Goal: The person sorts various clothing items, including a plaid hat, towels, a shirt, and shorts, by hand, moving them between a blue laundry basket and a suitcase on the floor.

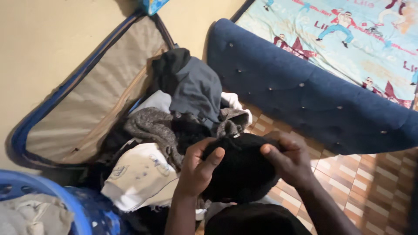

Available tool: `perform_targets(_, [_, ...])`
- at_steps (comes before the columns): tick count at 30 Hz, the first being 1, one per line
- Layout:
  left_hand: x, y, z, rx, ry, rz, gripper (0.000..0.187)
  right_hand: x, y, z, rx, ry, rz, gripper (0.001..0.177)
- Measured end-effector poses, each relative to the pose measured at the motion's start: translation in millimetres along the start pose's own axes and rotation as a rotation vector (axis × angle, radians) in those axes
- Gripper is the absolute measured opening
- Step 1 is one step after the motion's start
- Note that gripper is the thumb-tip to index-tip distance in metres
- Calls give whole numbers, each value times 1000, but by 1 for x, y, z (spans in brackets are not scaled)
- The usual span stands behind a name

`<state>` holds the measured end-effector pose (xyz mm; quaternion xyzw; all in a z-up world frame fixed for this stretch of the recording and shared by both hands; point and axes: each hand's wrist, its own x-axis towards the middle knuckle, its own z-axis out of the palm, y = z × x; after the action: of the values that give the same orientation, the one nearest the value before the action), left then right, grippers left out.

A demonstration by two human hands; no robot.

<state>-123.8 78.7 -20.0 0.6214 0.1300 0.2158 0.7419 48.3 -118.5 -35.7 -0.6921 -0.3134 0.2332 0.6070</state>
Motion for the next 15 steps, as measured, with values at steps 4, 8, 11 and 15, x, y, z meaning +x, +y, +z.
perform_targets(4, [18,7,48,-200,-101,-60,52,2,3,-15,163,-128,10,36])
perform_targets(8, [33,3,93,-265,-212,42,52,13,9,-55,359,-206,-3,29])
perform_targets(11, [39,7,115,-175,-152,176,49,17,1,-85,722,-347,-100,27])
perform_targets(15, [44,13,134,-21,-116,190,46,14,4,-102,485,-388,11,34])
